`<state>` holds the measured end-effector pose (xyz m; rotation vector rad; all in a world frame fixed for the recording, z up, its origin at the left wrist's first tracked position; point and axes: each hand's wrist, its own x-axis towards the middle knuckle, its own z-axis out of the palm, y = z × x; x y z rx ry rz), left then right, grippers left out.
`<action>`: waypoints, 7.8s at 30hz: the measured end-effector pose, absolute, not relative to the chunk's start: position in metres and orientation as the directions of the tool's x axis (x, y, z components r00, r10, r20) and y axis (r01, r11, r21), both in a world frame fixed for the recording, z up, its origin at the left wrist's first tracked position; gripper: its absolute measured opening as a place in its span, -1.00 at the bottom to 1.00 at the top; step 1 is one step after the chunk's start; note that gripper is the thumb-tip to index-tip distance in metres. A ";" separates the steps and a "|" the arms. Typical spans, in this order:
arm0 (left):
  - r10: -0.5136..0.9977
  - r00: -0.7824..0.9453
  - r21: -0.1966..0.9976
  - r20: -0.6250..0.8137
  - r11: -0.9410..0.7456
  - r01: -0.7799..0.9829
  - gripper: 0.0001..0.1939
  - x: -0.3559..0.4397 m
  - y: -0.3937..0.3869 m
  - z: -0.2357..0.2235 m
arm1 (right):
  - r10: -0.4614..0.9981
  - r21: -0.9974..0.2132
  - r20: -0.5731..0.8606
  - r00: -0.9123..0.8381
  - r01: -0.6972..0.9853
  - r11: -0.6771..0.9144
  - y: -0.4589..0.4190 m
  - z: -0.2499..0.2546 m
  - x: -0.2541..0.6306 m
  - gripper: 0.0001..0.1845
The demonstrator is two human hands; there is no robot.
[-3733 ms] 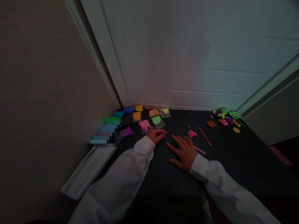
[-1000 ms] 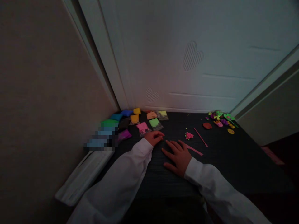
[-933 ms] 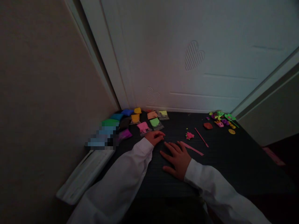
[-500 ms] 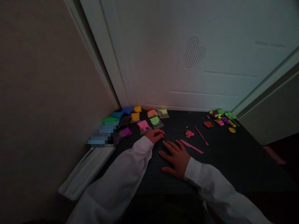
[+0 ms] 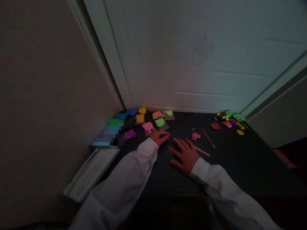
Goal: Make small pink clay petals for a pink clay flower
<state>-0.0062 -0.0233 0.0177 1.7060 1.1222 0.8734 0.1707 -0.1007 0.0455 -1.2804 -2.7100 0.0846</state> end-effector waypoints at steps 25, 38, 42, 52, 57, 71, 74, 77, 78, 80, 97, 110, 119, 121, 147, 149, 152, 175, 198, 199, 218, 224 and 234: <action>0.935 0.343 0.930 0.094 -0.206 0.306 -0.75 -0.007 -0.023 0.017 | 0.711 -0.107 0.114 -0.694 0.702 0.704 -0.101 0.045 0.170 -0.46; 0.935 0.343 0.929 0.091 -0.204 0.310 -0.76 -0.007 -0.024 0.018 | 0.784 -0.114 0.137 -0.605 0.777 0.619 -0.100 0.043 0.170 -0.48; 0.931 0.353 0.927 0.089 -0.207 0.312 -0.76 -0.008 -0.023 0.017 | 0.728 -0.112 0.130 -0.673 0.720 0.685 -0.100 0.042 0.169 -0.49; 0.934 0.346 0.916 0.090 -0.214 0.339 -0.74 -0.007 -0.023 0.017 | 0.729 -0.097 0.136 -0.671 0.724 0.683 -0.100 0.040 0.169 -0.48; 0.932 0.352 0.907 0.090 -0.223 0.358 -0.74 -0.008 -0.023 0.017 | 0.821 -0.102 0.199 -0.535 0.822 0.560 -0.091 0.036 0.173 -0.47; 0.826 0.512 0.730 0.238 -0.500 0.467 -0.73 -0.008 -0.028 0.021 | 0.839 -0.240 0.323 -0.438 0.819 0.521 -0.082 0.029 0.167 -0.70; 0.754 0.585 0.598 0.300 -0.626 0.501 -0.77 -0.009 -0.026 0.018 | 0.837 -0.264 0.337 -0.430 0.811 0.523 -0.080 0.028 0.163 -0.76; 0.721 0.623 0.520 0.304 -0.673 0.526 -0.81 -0.010 -0.023 0.012 | 0.836 -0.279 0.340 -0.431 0.802 0.527 -0.078 0.027 0.163 -0.81; 0.714 0.635 0.503 0.295 -0.681 0.532 -0.82 -0.010 -0.022 0.010 | 0.835 -0.282 0.341 -0.432 0.800 0.529 -0.078 0.027 0.162 -0.81; 0.703 0.655 0.480 0.277 -0.692 0.539 -0.84 -0.010 -0.021 0.008 | 0.832 -0.286 0.344 -0.436 0.795 0.535 -0.078 0.027 0.162 -0.81; 0.768 0.527 0.517 0.363 -0.637 0.572 -0.84 0.004 -0.033 0.019 | 0.964 -0.214 0.239 -0.118 0.962 0.171 -0.100 0.028 0.231 -0.74; 0.777 0.485 0.464 0.402 -0.630 0.623 -0.85 0.013 -0.050 0.018 | 0.963 -0.371 0.212 -0.167 0.898 0.238 -0.110 0.032 0.196 -0.78; 0.818 0.488 0.481 0.305 -0.574 0.663 -0.77 0.006 -0.063 0.018 | 0.940 -0.435 0.178 -0.290 0.834 0.340 -0.111 0.032 0.192 -0.76; 0.834 0.471 0.484 0.287 -0.551 0.680 -0.75 0.007 -0.064 0.019 | 0.934 -0.445 0.158 -0.321 0.821 0.357 -0.110 0.033 0.194 -0.75; 0.899 0.363 0.445 0.243 -0.436 0.782 -0.86 0.021 -0.062 0.033 | 0.882 -0.379 0.192 -0.430 0.796 0.471 -0.100 0.034 0.197 -0.76; 0.895 0.374 0.443 0.244 -0.446 0.777 -0.86 0.021 -0.062 0.033 | 0.880 -0.381 0.193 -0.433 0.794 0.474 -0.100 0.034 0.196 -0.76; 0.897 0.371 0.436 0.239 -0.441 0.785 -0.86 0.021 -0.062 0.033 | 0.896 -0.401 0.170 -0.410 0.802 0.443 -0.099 0.034 0.194 -0.77; 0.909 0.345 0.477 0.233 -0.416 0.774 -0.89 0.024 -0.065 0.034 | 0.917 -0.353 0.158 -0.366 0.846 0.399 -0.103 0.035 0.202 -0.80; 0.920 0.315 0.525 0.233 -0.392 0.756 -0.94 0.029 -0.071 0.038 | 0.895 -0.344 0.282 -0.345 0.835 0.430 -0.105 0.040 0.188 -0.80; 0.916 0.325 0.523 0.236 -0.401 0.752 -0.94 0.029 -0.071 0.038 | 0.893 -0.343 0.277 -0.354 0.832 0.436 -0.105 0.040 0.189 -0.80; 0.904 0.355 0.506 0.237 -0.427 0.749 -0.95 0.029 -0.071 0.038 | 0.892 -0.390 0.233 -0.387 0.803 0.450 -0.108 0.036 0.192 -0.84; 0.892 0.377 0.490 0.251 -0.453 0.745 -0.94 0.029 -0.069 0.038 | 0.899 -0.386 0.208 -0.385 0.812 0.437 -0.107 0.038 0.192 -0.84; 0.891 0.378 0.483 0.249 -0.453 0.749 -0.94 0.029 -0.071 0.038 | 0.905 -0.406 0.206 -0.372 0.809 0.425 -0.106 0.039 0.193 -0.84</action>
